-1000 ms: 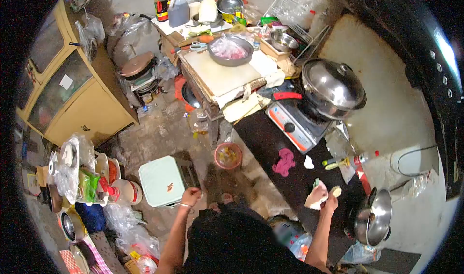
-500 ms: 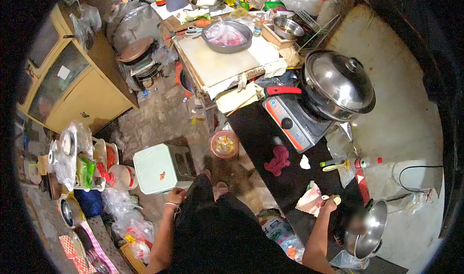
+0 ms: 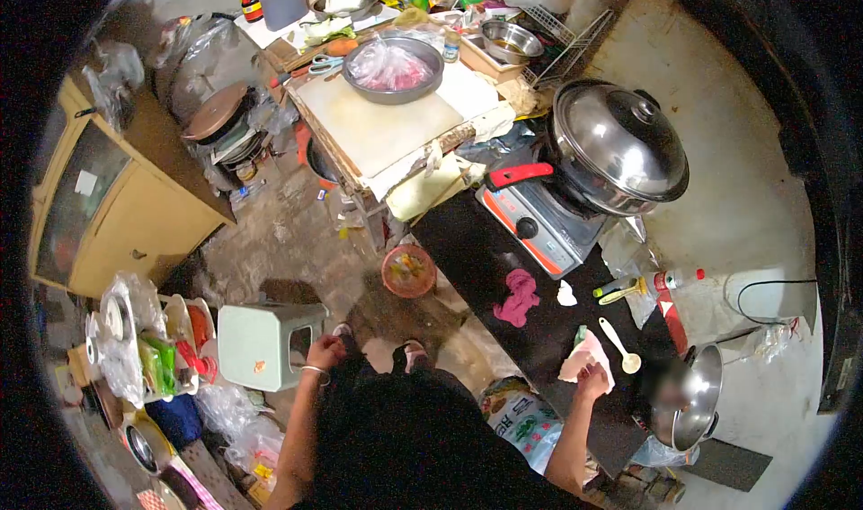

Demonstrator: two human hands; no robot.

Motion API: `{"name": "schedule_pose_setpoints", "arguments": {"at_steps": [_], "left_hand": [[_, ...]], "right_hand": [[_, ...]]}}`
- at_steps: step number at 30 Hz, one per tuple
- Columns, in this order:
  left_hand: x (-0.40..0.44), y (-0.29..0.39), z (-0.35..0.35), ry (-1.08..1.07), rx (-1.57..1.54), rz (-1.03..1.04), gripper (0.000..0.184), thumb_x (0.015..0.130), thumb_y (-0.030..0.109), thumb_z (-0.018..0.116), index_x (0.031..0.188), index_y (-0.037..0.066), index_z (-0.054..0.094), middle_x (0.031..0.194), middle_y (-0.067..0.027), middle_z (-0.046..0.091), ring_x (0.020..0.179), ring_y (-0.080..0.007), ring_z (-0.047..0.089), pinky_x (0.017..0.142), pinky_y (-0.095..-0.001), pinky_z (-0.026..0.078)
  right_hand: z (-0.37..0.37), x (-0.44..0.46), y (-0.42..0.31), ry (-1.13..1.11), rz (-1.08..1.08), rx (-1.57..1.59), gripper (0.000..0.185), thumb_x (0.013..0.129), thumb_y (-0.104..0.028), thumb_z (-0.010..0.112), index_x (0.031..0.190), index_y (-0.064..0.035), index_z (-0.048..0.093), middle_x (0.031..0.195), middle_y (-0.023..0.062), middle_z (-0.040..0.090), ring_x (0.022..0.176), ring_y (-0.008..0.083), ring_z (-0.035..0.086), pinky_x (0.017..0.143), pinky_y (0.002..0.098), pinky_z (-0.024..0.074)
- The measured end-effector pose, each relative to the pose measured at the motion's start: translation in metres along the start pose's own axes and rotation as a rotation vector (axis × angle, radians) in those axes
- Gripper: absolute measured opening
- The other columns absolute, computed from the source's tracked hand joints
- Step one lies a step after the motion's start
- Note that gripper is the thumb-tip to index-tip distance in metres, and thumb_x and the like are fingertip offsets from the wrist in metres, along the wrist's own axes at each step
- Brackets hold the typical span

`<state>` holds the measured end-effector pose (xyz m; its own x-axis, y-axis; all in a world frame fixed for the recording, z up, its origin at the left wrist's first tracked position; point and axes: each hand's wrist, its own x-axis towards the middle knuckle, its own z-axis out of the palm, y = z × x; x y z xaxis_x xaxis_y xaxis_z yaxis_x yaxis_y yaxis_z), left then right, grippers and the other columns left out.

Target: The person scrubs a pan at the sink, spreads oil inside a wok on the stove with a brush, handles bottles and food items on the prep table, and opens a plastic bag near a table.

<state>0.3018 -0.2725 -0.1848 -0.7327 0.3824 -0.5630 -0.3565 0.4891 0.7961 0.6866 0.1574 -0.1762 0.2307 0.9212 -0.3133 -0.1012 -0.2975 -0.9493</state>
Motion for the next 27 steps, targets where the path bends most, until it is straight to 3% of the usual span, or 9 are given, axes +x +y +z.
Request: {"name": "schedule_pose_setpoints", "arguments": {"at_steps": [2,5,11,12,17,18,22,24,27], "left_hand": [[0.013,-0.016,-0.021,-0.036,0.115,0.106,0.013,0.08,0.006,0.052,0.09,-0.003,0.05,0.071,-0.0086,0.057,0.057,-0.0164,0.054,0.053,-0.0251,0.044],[0.028,-0.065,-0.063,-0.058,-0.112,-0.126,0.017,0.08,0.014,0.054,0.09,0.0,0.052,0.073,-0.0068,0.058,0.057,-0.0164,0.054,0.054,-0.0249,0.044],[0.05,-0.096,-0.159,0.066,-0.341,-0.452,0.017,0.08,0.018,0.054,0.093,0.006,0.052,0.075,-0.0055,0.061,0.062,-0.0165,0.059,0.047,-0.0271,0.046],[0.055,-0.095,-0.173,0.111,-0.355,-0.496,0.018,0.081,0.02,0.053,0.094,0.008,0.053,0.075,-0.0058,0.061,0.062,-0.0164,0.059,0.049,-0.0287,0.047],[0.118,-0.122,-0.243,-0.047,-0.406,-0.395,0.021,0.08,0.024,0.054,0.096,0.01,0.052,0.078,-0.0058,0.061,0.07,-0.0177,0.06,0.052,-0.0268,0.045],[0.116,-0.075,-0.237,0.126,-0.372,-0.516,0.017,0.08,0.022,0.053,0.093,0.011,0.051,0.079,-0.0051,0.06,0.073,-0.0176,0.06,0.052,-0.026,0.044],[0.151,-0.055,-0.237,0.22,-0.509,-0.447,0.011,0.08,0.02,0.054,0.086,0.012,0.05,0.076,-0.0036,0.06,0.063,-0.0149,0.058,0.051,-0.0284,0.044],[0.198,-0.12,-0.248,0.101,-0.442,-0.443,0.009,0.081,0.019,0.053,0.083,0.01,0.052,0.072,-0.004,0.06,0.061,-0.0142,0.058,0.047,-0.0278,0.044],[0.183,-0.067,-0.201,0.051,-0.412,-0.325,0.012,0.081,0.013,0.051,0.085,0.003,0.055,0.069,-0.0081,0.059,0.056,-0.0164,0.056,0.045,-0.0289,0.044]], "right_hand": [[0.027,-0.019,0.018,-0.089,0.02,-0.036,0.014,0.078,-0.01,0.053,0.084,0.0017,0.051,0.064,0.0101,0.053,0.047,0.0162,0.047,0.04,0.0243,0.0391],[0.103,-0.091,0.021,-0.095,0.076,-0.172,0.014,0.081,-0.014,0.054,0.086,-0.0014,0.056,0.064,0.0071,0.055,0.047,0.0142,0.05,0.04,0.0242,0.04],[0.187,-0.207,0.044,-0.544,-0.364,-0.728,0.016,0.081,-0.006,0.051,0.096,0.001,0.054,0.071,0.0046,0.056,0.053,0.0092,0.053,0.044,0.0231,0.044],[0.193,-0.223,0.04,-0.62,-0.28,-0.714,0.021,0.08,-0.005,0.051,0.1,0.0008,0.052,0.073,0.0049,0.056,0.054,0.0091,0.053,0.045,0.0234,0.0441],[0.184,-0.245,0.047,-0.586,-0.372,-0.917,0.031,0.078,-0.005,0.054,0.108,0.0002,0.049,0.072,0.0074,0.057,0.054,0.0107,0.054,0.045,0.0238,0.0439],[0.186,-0.242,0.042,-0.521,-0.323,-0.998,0.033,0.077,-0.008,0.057,0.108,0.0002,0.049,0.072,0.0074,0.057,0.052,0.012,0.054,0.045,0.0251,0.0441],[0.189,-0.186,0.046,-0.286,-0.474,-0.947,0.04,0.074,-0.013,0.063,0.109,-0.0008,0.048,0.075,0.0091,0.058,0.052,0.0108,0.054,0.045,0.0261,0.0444],[0.206,-0.17,0.028,-0.254,-0.588,-0.731,0.039,0.066,-0.008,0.067,0.102,-0.0007,0.054,0.09,0.0148,0.061,0.078,0.0244,0.059,0.072,0.0335,0.0453],[0.219,-0.144,0.007,-0.279,-0.706,-0.992,0.053,0.061,-0.009,0.068,0.11,-0.002,0.049,0.094,0.0179,0.059,0.085,0.0329,0.056,0.077,0.0375,0.0442]]}}
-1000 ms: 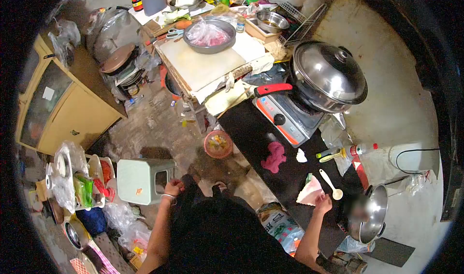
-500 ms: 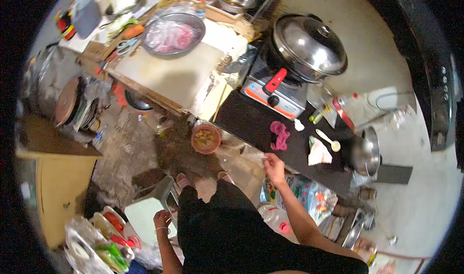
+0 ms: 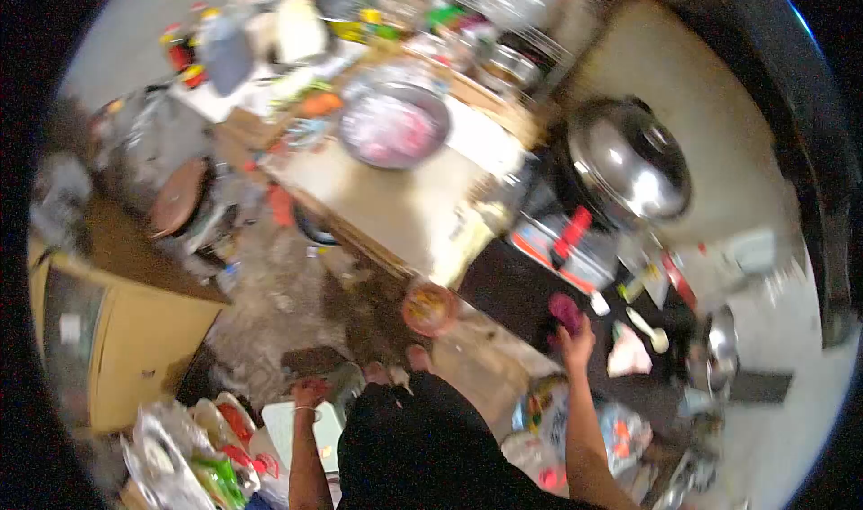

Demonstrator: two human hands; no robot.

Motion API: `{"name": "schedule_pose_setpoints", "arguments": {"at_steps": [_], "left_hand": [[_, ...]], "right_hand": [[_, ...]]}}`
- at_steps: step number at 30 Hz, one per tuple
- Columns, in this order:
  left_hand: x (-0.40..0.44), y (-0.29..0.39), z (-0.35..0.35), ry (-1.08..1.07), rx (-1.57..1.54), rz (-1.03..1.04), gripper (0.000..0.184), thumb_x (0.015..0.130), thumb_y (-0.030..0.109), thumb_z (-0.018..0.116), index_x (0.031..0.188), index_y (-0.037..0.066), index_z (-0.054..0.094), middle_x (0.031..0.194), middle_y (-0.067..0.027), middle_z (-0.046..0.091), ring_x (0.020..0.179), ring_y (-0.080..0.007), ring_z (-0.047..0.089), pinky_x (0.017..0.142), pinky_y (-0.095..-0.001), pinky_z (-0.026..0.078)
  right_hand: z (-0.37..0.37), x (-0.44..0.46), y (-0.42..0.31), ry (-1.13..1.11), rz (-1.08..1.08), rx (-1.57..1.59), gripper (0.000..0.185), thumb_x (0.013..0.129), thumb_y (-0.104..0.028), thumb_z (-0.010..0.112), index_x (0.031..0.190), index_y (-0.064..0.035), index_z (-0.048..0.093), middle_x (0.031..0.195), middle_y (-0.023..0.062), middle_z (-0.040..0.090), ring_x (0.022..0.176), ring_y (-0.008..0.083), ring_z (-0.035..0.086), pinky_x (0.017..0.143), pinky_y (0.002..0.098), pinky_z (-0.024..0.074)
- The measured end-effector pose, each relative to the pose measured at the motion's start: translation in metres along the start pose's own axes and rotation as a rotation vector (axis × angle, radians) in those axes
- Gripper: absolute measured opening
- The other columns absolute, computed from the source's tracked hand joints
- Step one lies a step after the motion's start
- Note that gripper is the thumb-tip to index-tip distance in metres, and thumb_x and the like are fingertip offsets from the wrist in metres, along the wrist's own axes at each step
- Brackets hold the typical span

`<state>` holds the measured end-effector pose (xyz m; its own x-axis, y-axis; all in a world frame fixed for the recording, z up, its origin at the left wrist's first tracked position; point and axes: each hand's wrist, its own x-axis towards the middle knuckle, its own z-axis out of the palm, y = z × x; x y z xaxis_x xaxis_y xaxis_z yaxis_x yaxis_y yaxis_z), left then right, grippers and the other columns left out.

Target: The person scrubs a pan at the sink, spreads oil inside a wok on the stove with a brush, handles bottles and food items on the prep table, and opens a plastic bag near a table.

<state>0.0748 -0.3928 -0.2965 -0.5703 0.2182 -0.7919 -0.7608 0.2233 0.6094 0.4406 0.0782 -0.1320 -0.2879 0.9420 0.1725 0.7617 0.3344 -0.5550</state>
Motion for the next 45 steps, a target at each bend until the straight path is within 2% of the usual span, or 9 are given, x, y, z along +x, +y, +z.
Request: {"name": "schedule_pose_setpoints", "arguments": {"at_steps": [3,9,11,13,16,24,29,31,45], "left_hand": [[-0.039,0.027,0.042,-0.057,0.194,0.157,0.011,0.08,0.008,0.052,0.085,-0.001,0.055,0.068,-0.008,0.058,0.057,-0.0158,0.056,0.049,-0.0278,0.045],[-0.05,0.025,0.063,-0.002,0.228,0.343,0.011,0.08,0.011,0.054,0.085,0.0,0.055,0.069,-0.0066,0.058,0.058,-0.0138,0.056,0.048,-0.0261,0.045],[-0.06,0.028,0.066,0.066,0.143,0.172,0.012,0.08,0.011,0.055,0.086,0.001,0.055,0.073,-0.0082,0.06,0.059,-0.0155,0.057,0.049,-0.027,0.046],[-0.059,0.029,0.064,0.026,0.484,0.488,0.011,0.08,0.01,0.054,0.086,0.001,0.056,0.075,-0.0103,0.06,0.063,-0.0182,0.06,0.05,-0.0274,0.047],[-0.059,0.052,0.072,0.085,-0.017,0.125,0.01,0.081,0.009,0.052,0.086,0.001,0.055,0.069,-0.0108,0.06,0.059,-0.0191,0.059,0.045,-0.0279,0.044],[0.089,0.121,0.07,-0.069,-0.007,0.184,0.016,0.08,0.015,0.054,0.086,0.0,0.057,0.069,-0.0116,0.061,0.056,-0.0194,0.057,0.046,-0.0288,0.044],[0.159,0.203,0.059,-0.075,0.322,0.605,0.02,0.082,0.016,0.052,0.083,-0.003,0.057,0.071,-0.014,0.06,0.06,-0.0176,0.056,0.056,-0.0291,0.046],[0.141,0.268,0.061,0.085,0.285,0.688,0.018,0.084,0.015,0.051,0.079,-0.002,0.056,0.067,-0.0111,0.058,0.058,-0.0158,0.055,0.055,-0.0282,0.045],[0.117,0.505,0.119,0.096,0.131,1.053,0.011,0.085,0.008,0.047,0.085,-0.002,0.051,0.067,-0.0038,0.054,0.059,-0.009,0.048,0.054,-0.023,0.041]], "right_hand": [[0.036,0.006,0.062,-0.077,-0.001,-0.098,0.077,0.059,-0.016,0.07,0.127,-0.0106,0.034,0.112,0.0193,0.05,0.099,0.0375,0.045,0.085,0.0411,0.0385],[0.042,0.019,0.025,-0.137,0.343,-0.307,0.072,0.058,-0.016,0.068,0.124,-0.0134,0.038,0.104,0.0211,0.045,0.091,0.0379,0.049,0.08,0.0426,0.0413],[0.054,0.015,0.057,-0.078,0.187,-0.33,0.074,0.06,-0.024,0.07,0.125,-0.0172,0.035,0.099,0.0196,0.043,0.09,0.0407,0.047,0.076,0.0447,0.0418],[0.055,0.019,0.05,-0.083,0.222,-0.311,0.073,0.06,-0.023,0.07,0.124,-0.017,0.036,0.098,0.02,0.043,0.087,0.0401,0.048,0.074,0.0448,0.0418],[0.055,0.017,0.041,-0.031,0.242,-0.293,0.068,0.059,-0.013,0.065,0.122,-0.0139,0.04,0.097,0.0185,0.044,0.088,0.0385,0.048,0.076,0.0441,0.0411],[0.08,-0.015,0.015,-0.012,0.173,-0.157,0.06,0.055,-0.008,0.06,0.114,-0.0058,0.048,0.091,0.0188,0.047,0.085,0.0369,0.049,0.075,0.0425,0.0409],[0.117,-0.058,-0.027,-0.001,-0.006,-0.097,0.05,0.058,-0.011,0.06,0.106,-0.0002,0.05,0.082,0.0127,0.052,0.076,0.0312,0.05,0.067,0.0375,0.0412],[0.134,-0.075,-0.03,-0.134,0.48,0.49,0.044,0.061,-0.01,0.06,0.104,-0.0004,0.052,0.082,0.0115,0.056,0.068,0.0261,0.051,0.057,0.035,0.042],[0.161,-0.19,-0.087,-0.326,0.755,0.491,0.033,0.068,-0.002,0.054,0.101,0.0021,0.053,0.075,0.0101,0.058,0.056,0.02,0.056,0.048,0.0314,0.0477]]}}
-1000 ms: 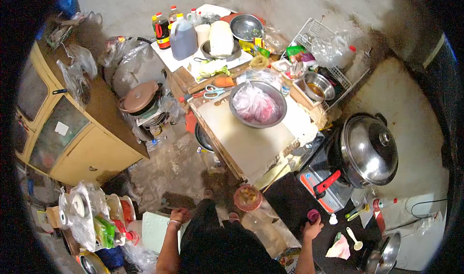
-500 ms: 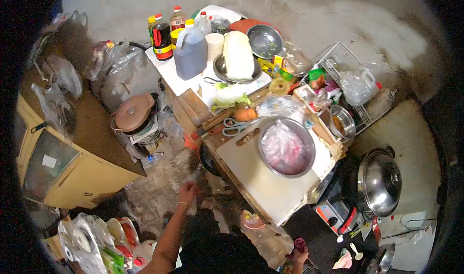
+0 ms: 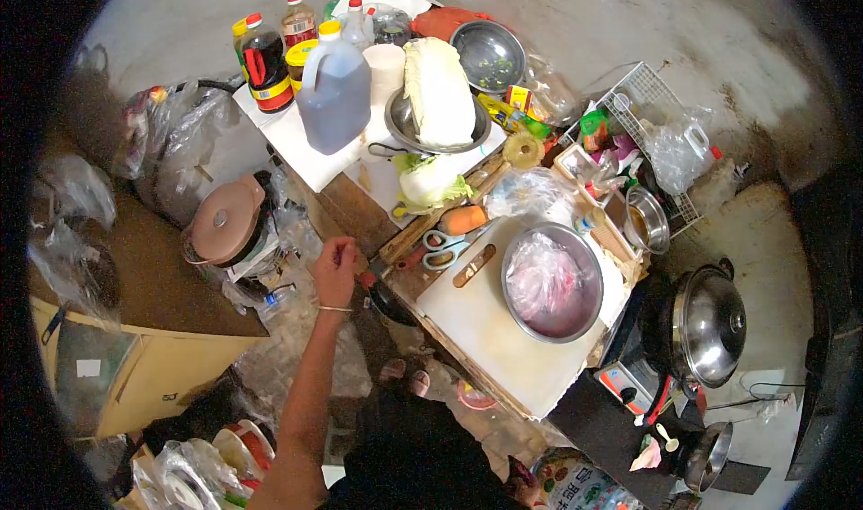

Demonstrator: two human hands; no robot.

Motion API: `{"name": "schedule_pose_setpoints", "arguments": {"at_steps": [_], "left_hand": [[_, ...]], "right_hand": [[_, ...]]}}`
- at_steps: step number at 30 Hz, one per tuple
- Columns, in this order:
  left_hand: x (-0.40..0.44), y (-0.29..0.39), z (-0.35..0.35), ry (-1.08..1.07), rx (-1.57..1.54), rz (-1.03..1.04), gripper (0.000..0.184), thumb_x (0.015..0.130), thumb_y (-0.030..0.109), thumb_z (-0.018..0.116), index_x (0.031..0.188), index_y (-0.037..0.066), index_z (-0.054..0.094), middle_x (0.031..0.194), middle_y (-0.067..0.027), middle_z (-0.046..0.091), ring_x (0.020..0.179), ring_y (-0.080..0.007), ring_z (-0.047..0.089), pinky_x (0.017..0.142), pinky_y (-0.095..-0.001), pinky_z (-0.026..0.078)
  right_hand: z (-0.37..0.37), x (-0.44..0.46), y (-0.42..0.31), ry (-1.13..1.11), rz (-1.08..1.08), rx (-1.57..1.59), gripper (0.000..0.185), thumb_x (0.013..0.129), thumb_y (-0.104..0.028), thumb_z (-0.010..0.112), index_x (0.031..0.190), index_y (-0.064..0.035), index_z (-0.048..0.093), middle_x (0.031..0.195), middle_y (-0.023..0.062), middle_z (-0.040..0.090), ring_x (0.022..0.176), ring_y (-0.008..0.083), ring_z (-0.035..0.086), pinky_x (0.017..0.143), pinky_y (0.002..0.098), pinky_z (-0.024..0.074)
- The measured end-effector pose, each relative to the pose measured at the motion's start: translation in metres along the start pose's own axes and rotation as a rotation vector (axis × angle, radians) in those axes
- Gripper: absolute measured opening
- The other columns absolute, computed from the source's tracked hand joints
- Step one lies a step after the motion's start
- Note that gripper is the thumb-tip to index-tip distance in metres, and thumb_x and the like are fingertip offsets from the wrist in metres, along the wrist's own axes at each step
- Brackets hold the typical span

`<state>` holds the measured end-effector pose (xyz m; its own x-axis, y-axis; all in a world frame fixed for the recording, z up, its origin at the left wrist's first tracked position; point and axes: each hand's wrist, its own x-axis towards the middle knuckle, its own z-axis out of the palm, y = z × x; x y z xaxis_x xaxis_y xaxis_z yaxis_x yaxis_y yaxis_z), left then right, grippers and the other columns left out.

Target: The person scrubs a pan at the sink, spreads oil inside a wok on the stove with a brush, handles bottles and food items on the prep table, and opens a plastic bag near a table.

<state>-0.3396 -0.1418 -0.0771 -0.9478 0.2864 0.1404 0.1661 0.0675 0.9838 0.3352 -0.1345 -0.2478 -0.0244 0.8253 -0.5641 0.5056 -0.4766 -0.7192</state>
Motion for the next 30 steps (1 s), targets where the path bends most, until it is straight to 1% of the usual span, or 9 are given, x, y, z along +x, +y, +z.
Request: {"name": "schedule_pose_setpoints", "arguments": {"at_steps": [8,10,12,14,16,20,23,26,30], "left_hand": [[-0.013,-0.012,-0.007,-0.019,0.05,0.006,0.009,0.082,0.011,0.053,0.085,0.003,0.057,0.07,-0.0032,0.059,0.059,-0.0093,0.054,0.049,-0.0223,0.042],[-0.008,-0.008,-0.009,-0.021,-0.006,-0.046,0.009,0.083,0.01,0.052,0.084,0.002,0.057,0.069,-0.0037,0.058,0.059,-0.0094,0.053,0.05,-0.022,0.042],[0.0,-0.018,-0.017,-0.049,-0.056,-0.118,0.01,0.084,0.009,0.051,0.083,0.0,0.056,0.069,-0.0043,0.057,0.059,-0.0095,0.051,0.052,-0.0218,0.041],[0.014,-0.046,-0.013,0.048,-0.033,0.033,0.011,0.084,0.011,0.051,0.084,0.001,0.057,0.069,-0.0044,0.057,0.059,-0.0095,0.052,0.05,-0.0214,0.04],[0.011,-0.004,-0.003,-0.017,-0.27,-0.251,0.011,0.084,0.012,0.051,0.087,0.002,0.057,0.072,-0.0053,0.058,0.061,-0.0106,0.053,0.049,-0.0221,0.04],[0.039,-0.015,0.003,-0.03,-0.369,-0.321,0.011,0.085,0.012,0.051,0.089,0.003,0.056,0.074,-0.0055,0.058,0.061,-0.0117,0.054,0.048,-0.0234,0.041],[0.073,-0.023,-0.01,0.041,-0.276,-0.296,0.009,0.084,0.009,0.052,0.088,0.001,0.054,0.074,-0.0059,0.057,0.062,-0.0132,0.055,0.048,-0.0254,0.043],[0.1,-0.035,-0.032,0.141,-0.499,-0.321,0.009,0.083,0.009,0.052,0.087,0.001,0.053,0.076,-0.0069,0.057,0.064,-0.0146,0.056,0.05,-0.0259,0.045],[0.13,-0.049,-0.054,0.079,-0.563,-0.466,0.011,0.082,0.009,0.053,0.09,0.001,0.051,0.079,-0.0089,0.057,0.066,-0.0161,0.057,0.051,-0.0263,0.046]], "right_hand": [[0.023,0.001,0.051,-0.209,0.079,0.493,0.03,0.073,-0.005,0.054,0.102,-0.0003,0.054,0.071,0.0103,0.059,0.049,0.0194,0.053,0.044,0.0317,0.0471],[0.05,-0.056,-0.07,-0.163,-0.443,0.126,0.026,0.076,-0.011,0.055,0.101,-0.0029,0.055,0.067,0.0098,0.059,0.041,0.0209,0.048,0.039,0.0317,0.0451],[0.052,-0.023,-0.022,-0.117,-0.343,0.278,0.026,0.074,-0.007,0.056,0.1,-0.002,0.055,0.067,0.0098,0.058,0.042,0.021,0.049,0.04,0.0314,0.0452],[0.043,-0.025,0.025,-0.013,-0.239,0.426,0.027,0.072,-0.003,0.056,0.099,-0.0011,0.055,0.068,0.0097,0.058,0.043,0.021,0.051,0.04,0.031,0.0453],[0.049,-0.049,-0.047,0.298,-0.057,0.367,0.031,0.07,0.001,0.053,0.101,0.001,0.053,0.075,0.009,0.058,0.054,0.0195,0.056,0.049,0.0308,0.0483],[0.061,-0.077,-0.173,0.454,-0.357,0.288,0.039,0.07,0.002,0.051,0.109,0.0039,0.048,0.091,0.0064,0.057,0.077,0.0133,0.054,0.069,0.0249,0.0448],[0.101,-0.094,-0.283,0.481,-0.502,0.243,0.044,0.067,0.004,0.052,0.111,0.0044,0.047,0.091,0.0053,0.056,0.079,0.0146,0.053,0.073,0.0248,0.042],[0.15,-0.083,-0.339,0.51,-0.718,-0.22,0.054,0.06,0.004,0.057,0.113,0.0005,0.046,0.108,0.0175,0.046,0.1,0.0308,0.046,0.088,0.0357,0.0354],[0.212,-0.054,-0.373,0.358,-0.675,-0.674,0.067,0.059,0.0,0.065,0.121,-0.0065,0.04,0.119,0.0195,0.039,0.108,0.0368,0.04,0.093,0.0402,0.033]]}}
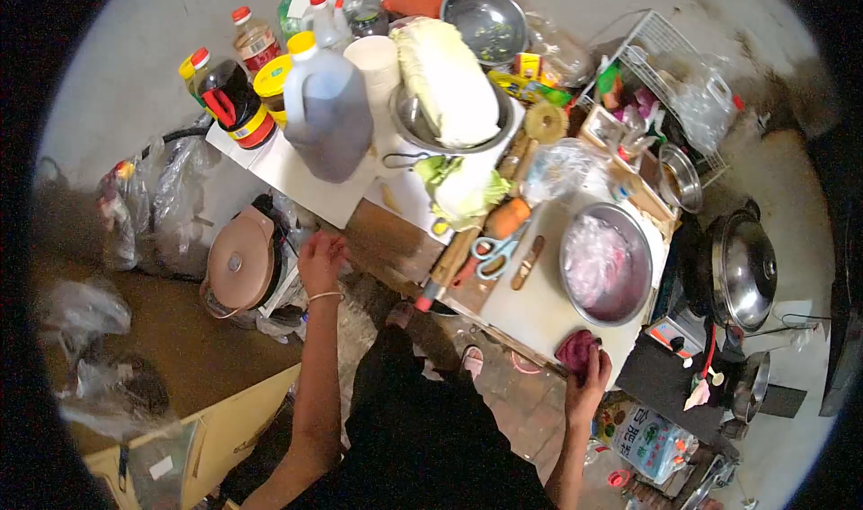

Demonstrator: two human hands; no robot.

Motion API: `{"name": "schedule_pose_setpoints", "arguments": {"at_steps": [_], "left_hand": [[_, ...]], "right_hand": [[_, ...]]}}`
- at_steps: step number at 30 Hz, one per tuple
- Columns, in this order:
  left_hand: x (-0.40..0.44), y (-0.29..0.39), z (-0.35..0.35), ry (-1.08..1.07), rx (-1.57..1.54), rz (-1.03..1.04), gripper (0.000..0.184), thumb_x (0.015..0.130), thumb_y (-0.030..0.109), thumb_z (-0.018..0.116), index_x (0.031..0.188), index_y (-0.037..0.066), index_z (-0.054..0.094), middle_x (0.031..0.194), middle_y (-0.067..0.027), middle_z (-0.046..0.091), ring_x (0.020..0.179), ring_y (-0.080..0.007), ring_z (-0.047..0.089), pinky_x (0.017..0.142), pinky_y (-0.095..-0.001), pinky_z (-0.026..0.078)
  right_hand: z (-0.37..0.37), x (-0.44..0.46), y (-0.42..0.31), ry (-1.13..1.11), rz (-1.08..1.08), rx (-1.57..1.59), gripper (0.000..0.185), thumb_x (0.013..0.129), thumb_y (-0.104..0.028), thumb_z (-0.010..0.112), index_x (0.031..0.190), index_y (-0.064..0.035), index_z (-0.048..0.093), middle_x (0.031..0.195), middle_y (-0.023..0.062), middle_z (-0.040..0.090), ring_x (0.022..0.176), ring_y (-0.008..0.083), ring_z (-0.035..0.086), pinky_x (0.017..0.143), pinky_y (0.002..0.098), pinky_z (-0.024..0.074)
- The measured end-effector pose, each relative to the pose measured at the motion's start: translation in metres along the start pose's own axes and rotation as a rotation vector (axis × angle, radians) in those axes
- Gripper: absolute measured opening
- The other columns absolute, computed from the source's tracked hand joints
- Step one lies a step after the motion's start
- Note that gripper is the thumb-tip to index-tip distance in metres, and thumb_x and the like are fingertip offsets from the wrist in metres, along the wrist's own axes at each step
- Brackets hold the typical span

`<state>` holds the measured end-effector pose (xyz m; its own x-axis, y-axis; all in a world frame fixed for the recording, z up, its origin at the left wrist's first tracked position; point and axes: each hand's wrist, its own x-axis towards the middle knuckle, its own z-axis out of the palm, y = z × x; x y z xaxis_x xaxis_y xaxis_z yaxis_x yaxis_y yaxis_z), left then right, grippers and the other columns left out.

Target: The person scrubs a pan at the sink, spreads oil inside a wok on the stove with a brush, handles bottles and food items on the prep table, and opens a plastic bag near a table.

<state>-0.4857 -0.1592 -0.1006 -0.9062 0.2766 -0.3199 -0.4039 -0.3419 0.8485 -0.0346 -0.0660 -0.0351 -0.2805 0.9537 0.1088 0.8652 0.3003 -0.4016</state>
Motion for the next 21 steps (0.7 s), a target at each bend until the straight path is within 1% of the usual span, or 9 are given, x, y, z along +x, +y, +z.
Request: {"name": "schedule_pose_setpoints", "arguments": {"at_steps": [6,8,9,10,12,16,18,20,21], "left_hand": [[0.026,0.022,0.007,-0.133,0.139,-0.23,0.016,0.081,0.016,0.057,0.088,0.003,0.052,0.076,-0.0064,0.057,0.072,-0.0161,0.06,0.055,-0.0278,0.051],[0.032,0.03,0.01,-0.154,0.157,-0.304,0.018,0.081,0.017,0.058,0.091,0.004,0.052,0.077,-0.0062,0.058,0.072,-0.016,0.059,0.058,-0.0283,0.051],[0.033,0.034,0.011,-0.168,0.17,-0.368,0.02,0.081,0.018,0.058,0.094,0.004,0.052,0.078,-0.006,0.058,0.072,-0.0159,0.059,0.06,-0.0289,0.051],[0.034,0.04,0.015,-0.169,0.169,-0.377,0.02,0.081,0.018,0.058,0.094,0.004,0.052,0.078,-0.006,0.058,0.072,-0.0159,0.059,0.06,-0.0289,0.051],[0.037,0.052,0.026,-0.275,0.095,-0.384,0.022,0.081,0.02,0.057,0.096,0.005,0.052,0.08,-0.0053,0.059,0.075,-0.0155,0.059,0.067,-0.0304,0.05],[0.046,0.071,0.045,-0.497,0.119,-0.177,0.02,0.082,0.018,0.057,0.094,0.002,0.057,0.088,-0.0049,0.06,0.083,-0.0154,0.058,0.074,-0.028,0.046],[0.055,0.065,0.038,-0.568,0.162,-0.131,0.02,0.081,0.015,0.056,0.095,0.0,0.057,0.091,-0.0039,0.06,0.086,-0.0152,0.057,0.076,-0.0267,0.045],[0.059,0.062,0.034,-0.717,0.707,0.229,0.018,0.08,0.011,0.056,0.095,0.002,0.057,0.09,-0.0047,0.061,0.084,-0.0169,0.058,0.075,-0.028,0.045],[0.058,0.063,0.034,-0.733,0.707,0.226,0.018,0.08,0.011,0.056,0.095,0.002,0.057,0.09,-0.0047,0.061,0.084,-0.0169,0.058,0.075,-0.028,0.045]], "right_hand": [[-0.003,0.004,-0.088,0.154,-0.017,-0.103,0.06,0.065,-0.004,0.068,0.118,-0.0029,0.041,0.12,0.0191,0.042,0.11,0.0355,0.04,0.092,0.0391,0.033],[0.001,0.002,-0.111,0.132,0.012,-0.039,0.047,0.066,-0.003,0.067,0.109,0.0012,0.048,0.109,0.0186,0.05,0.102,0.0316,0.047,0.088,0.0371,0.0371],[0.018,0.001,-0.114,0.169,0.073,0.2,0.03,0.069,-0.002,0.065,0.097,0.0041,0.055,0.094,0.017,0.056,0.089,0.0277,0.054,0.081,0.0345,0.041],[0.026,0.004,-0.13,0.136,0.053,0.174,0.023,0.07,-0.001,0.063,0.092,0.003,0.058,0.085,0.0152,0.059,0.08,0.0254,0.056,0.074,0.033,0.044],[0.041,0.018,-0.168,-0.047,0.133,0.321,0.018,0.072,-0.001,0.062,0.089,0.002,0.059,0.085,0.0154,0.059,0.078,0.0249,0.057,0.071,0.0341,0.0456],[0.076,0.054,-0.228,-0.107,-0.376,0.396,0.013,0.072,-0.001,0.06,0.084,0.0016,0.059,0.08,0.015,0.059,0.073,0.0287,0.057,0.064,0.0346,0.0465],[0.085,0.067,-0.253,-0.107,-0.447,0.451,0.013,0.071,-0.002,0.061,0.083,0.0016,0.059,0.078,0.0148,0.059,0.072,0.0296,0.057,0.064,0.0343,0.0459],[0.09,0.075,-0.265,-0.106,-0.45,0.418,0.013,0.071,-0.003,0.061,0.083,0.0021,0.059,0.078,0.0147,0.059,0.072,0.0292,0.057,0.065,0.0346,0.0461],[0.093,0.076,-0.267,-0.098,-0.463,0.424,0.012,0.072,-0.001,0.06,0.083,0.0023,0.059,0.079,0.0148,0.06,0.071,0.0285,0.058,0.064,0.0337,0.0461]]}}
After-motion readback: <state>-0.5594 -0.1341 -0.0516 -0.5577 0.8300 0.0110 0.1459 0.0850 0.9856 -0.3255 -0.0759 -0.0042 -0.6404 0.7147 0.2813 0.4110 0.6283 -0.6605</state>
